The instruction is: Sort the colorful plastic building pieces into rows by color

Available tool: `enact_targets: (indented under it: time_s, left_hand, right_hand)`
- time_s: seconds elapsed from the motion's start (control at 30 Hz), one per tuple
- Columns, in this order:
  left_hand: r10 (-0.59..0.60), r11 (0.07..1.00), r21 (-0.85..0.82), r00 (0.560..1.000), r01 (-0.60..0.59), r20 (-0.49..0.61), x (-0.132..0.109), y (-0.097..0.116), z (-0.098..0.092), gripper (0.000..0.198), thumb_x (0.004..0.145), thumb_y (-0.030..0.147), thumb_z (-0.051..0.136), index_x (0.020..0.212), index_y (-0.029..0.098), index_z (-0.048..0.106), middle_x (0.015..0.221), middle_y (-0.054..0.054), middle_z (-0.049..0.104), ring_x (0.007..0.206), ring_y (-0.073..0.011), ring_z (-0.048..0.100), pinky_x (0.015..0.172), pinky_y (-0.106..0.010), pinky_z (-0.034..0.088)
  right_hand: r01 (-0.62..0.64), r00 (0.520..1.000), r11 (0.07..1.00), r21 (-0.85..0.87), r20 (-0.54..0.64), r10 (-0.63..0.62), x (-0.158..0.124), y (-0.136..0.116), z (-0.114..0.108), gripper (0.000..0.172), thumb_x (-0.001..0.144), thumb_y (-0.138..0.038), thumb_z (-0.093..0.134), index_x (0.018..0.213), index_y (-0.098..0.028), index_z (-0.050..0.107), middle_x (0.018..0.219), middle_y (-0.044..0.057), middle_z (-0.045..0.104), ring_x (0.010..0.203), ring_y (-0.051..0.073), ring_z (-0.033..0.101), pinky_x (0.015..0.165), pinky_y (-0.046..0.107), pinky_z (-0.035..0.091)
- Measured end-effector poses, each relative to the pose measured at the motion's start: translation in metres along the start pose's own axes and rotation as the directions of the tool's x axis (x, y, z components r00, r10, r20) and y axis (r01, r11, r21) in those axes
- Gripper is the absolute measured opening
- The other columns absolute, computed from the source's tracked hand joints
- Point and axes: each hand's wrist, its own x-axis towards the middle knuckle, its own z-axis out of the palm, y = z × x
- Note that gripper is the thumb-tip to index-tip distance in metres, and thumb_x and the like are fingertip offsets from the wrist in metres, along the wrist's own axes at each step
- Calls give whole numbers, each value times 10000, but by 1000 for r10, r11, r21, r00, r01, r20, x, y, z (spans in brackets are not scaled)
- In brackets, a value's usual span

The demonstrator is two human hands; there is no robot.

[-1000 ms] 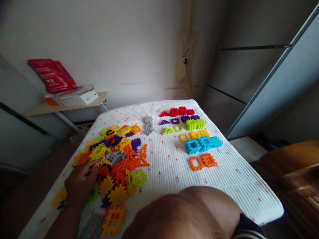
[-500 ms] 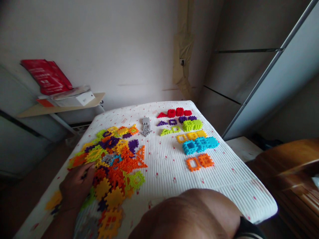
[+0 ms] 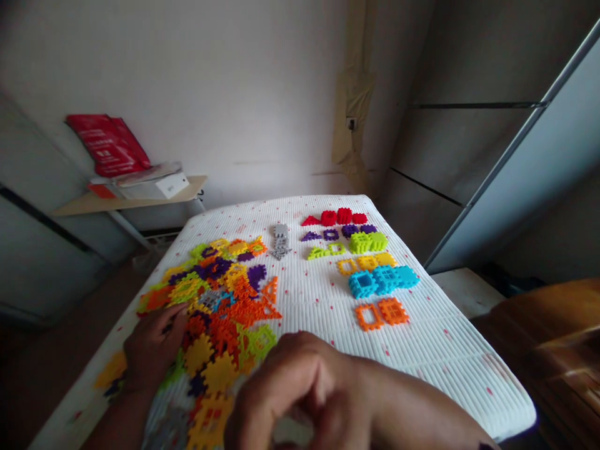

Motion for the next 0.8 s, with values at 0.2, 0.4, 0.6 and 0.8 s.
enact_targets:
  time_s: [0.2, 0.4, 0.6, 0.8]
  left_hand:
    - [-59, 995, -74, 998, 61, 31, 0, 2, -1, 190, 838, 271, 498, 856, 204, 675, 803, -53, 718, 759, -186, 650, 762, -309, 485]
    - [-126, 991, -47, 991, 128, 46, 2, 7, -5, 212, 852, 260, 470, 857, 211, 676, 817, -48, 723, 773, -174, 648, 781, -299, 480]
    - [-170, 985, 27, 985, 170, 0, 2, 4, -8, 229, 849, 256, 454, 839, 204, 676, 796, -44, 722, 757, -170, 652, 758, -280, 480]
    - [-235, 970, 71, 972, 234, 18, 3, 1, -8, 230, 833, 259, 458, 815, 196, 678, 794, -50, 707, 765, -187, 640, 745, -287, 475]
  right_hand:
    - [-83, 966, 797, -598, -243, -82, 29, 90, 13, 214, 884, -292, 446, 699, -202, 506, 614, 0, 552, 543, 105, 490, 550, 233, 361]
    - [-273, 936, 687, -673, -350, 30, 22, 139, 4, 213, 884, -258, 415, 698, -198, 501, 627, 20, 584, 557, 130, 550, 529, 226, 346]
    - [-327, 929, 688, -648, -353, 109, 25, 150, 12, 236, 877, -281, 403, 661, -199, 451, 597, -3, 543, 515, 105, 492, 508, 218, 304]
    - [-349, 926, 689, -635, -346, 151, 28, 152, 10, 223, 870, -288, 400, 674, -196, 452, 611, -7, 544, 537, 104, 496, 524, 215, 298]
